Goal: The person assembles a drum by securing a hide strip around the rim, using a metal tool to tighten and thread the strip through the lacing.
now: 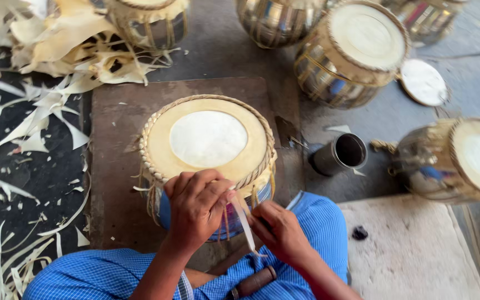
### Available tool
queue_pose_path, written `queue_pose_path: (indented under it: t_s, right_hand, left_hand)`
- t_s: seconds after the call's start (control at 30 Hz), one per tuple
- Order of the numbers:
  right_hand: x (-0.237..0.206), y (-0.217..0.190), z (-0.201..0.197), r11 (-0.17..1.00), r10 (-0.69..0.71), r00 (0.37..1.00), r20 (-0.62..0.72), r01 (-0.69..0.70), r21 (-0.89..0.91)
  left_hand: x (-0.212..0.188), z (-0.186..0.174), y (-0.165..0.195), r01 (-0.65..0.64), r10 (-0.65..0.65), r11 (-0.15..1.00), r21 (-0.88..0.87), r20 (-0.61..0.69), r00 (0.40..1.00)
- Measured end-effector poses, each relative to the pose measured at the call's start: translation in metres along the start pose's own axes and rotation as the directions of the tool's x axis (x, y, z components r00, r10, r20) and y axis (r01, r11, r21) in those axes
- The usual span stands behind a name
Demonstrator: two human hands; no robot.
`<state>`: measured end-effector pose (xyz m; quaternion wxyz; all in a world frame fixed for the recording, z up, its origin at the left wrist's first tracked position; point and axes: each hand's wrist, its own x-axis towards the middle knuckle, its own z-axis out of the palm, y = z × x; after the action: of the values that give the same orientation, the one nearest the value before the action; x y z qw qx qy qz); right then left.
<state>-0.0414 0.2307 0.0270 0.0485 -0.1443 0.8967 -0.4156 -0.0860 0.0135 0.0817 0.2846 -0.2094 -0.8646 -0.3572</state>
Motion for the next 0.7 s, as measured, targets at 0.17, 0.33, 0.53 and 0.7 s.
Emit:
queue_pose_path:
  t_s: [0.17, 0.33, 0.53, 0.7]
  right_hand:
    - [-0.069, 0.016, 0.022, 0.969, -0.051, 0.873, 0.485, 0.161, -0.187]
    - [-0.098, 0.017, 0.041, 0.913, -0.127, 0.906, 0.404, 0.266, -0.31]
    - [-0.102, 0.005, -0.057, 0.998, 0.022, 0.903, 0.429, -0.042, 0.037]
    - [-0.091, 0.032, -0.163, 0.967, 0.104, 0.948, -0.301, -0.167, -0.192]
  left_hand:
    - [-0.04, -0.009, 0.011, -0.052, 0.061, 0.996, -0.071, 0.131, 0.99]
    - [-0.065, -0.033, -0.005, -0.106, 0.152, 0.975, -0.194, 0.238, 0.959]
    - [-0.089, -0.046, -0.016, 0.028, -0.018, 0.999, -0.039, 0.237, 0.971]
    - [-0.109, -0.022, 0.007, -0.009, 0.013, 1.0, -0.023, 0.2, 0.98]
